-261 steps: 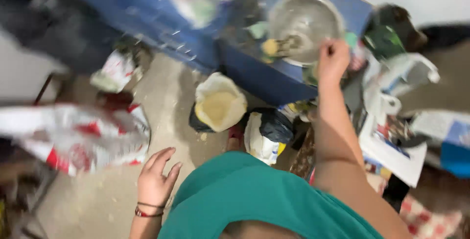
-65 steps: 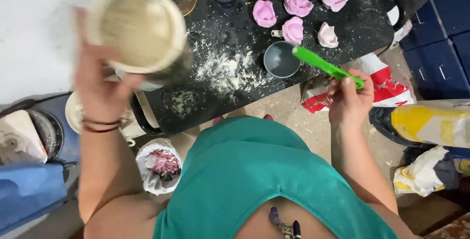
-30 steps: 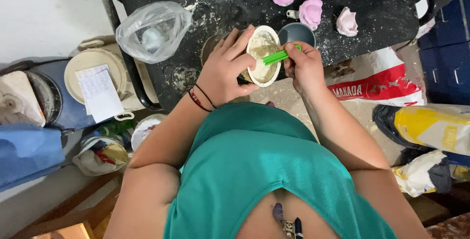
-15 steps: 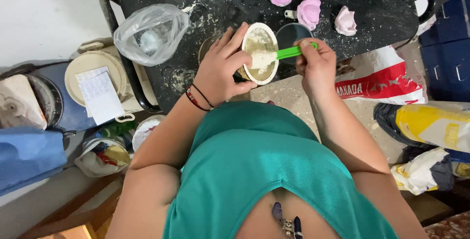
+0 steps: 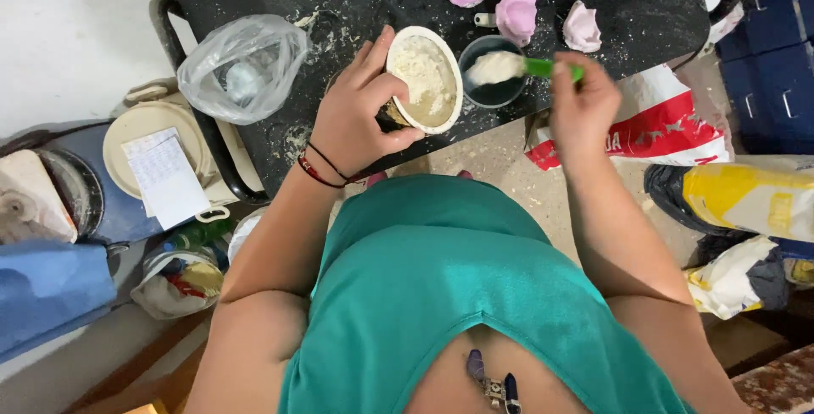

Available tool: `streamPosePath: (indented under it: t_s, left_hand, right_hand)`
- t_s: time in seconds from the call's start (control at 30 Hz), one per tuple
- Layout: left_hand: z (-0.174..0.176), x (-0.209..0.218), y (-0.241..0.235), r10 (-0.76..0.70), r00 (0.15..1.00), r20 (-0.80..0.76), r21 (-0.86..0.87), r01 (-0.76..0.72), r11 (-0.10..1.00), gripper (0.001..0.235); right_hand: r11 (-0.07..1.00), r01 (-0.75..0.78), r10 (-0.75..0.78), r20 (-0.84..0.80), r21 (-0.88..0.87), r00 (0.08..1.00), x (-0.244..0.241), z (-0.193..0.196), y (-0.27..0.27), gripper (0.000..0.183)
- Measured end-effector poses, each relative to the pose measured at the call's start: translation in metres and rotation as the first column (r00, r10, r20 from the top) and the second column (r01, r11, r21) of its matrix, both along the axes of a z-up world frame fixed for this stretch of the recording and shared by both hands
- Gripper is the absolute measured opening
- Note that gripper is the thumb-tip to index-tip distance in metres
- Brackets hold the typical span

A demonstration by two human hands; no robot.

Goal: The person scoops a white powder from a container into a small bowl using a green spatula. They then pour water from a purple bowl into the mixture and stir the contents thoroughly. Finally, the person picks up a pink silicone mold and applies the mixed paste onto it with the spatula.

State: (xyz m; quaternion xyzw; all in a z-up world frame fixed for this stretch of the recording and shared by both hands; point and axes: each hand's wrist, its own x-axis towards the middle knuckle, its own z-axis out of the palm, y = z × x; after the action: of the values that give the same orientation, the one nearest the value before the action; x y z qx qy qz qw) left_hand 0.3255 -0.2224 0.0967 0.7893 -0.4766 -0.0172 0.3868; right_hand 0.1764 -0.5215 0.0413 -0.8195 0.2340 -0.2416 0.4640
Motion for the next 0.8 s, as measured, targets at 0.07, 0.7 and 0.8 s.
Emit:
streamPosePath:
  t_s: [0.07, 0.7, 0.8]
  left_hand:
    - [0.002, 0.000, 0.001, 0.010, 1.000, -0.020, 0.019, -0.009, 1.000, 0.042]
    - [-0.010, -0.017, 0.004, -0.047, 0.997, 0.068, 0.100, 0.040, 0.994, 0.042]
    - [-0.013, -0.019, 0.002, -0.054, 0.996, 0.074, 0.086, 0.047, 0.995, 0.043]
  right_hand:
    - [0.912, -0.195, 0.214, 0.013, -0.361, 0.977, -0.002, 0.009, 0.003, 0.021]
    - [0.810, -0.579, 0.586, -0.075, 0.095, 0.807, 0.055, 0.017, 0.054, 0.016]
    - [0.818, -0.374, 0.450, -0.082, 0.437, 0.889, 0.050, -0.003, 0.057, 0.018]
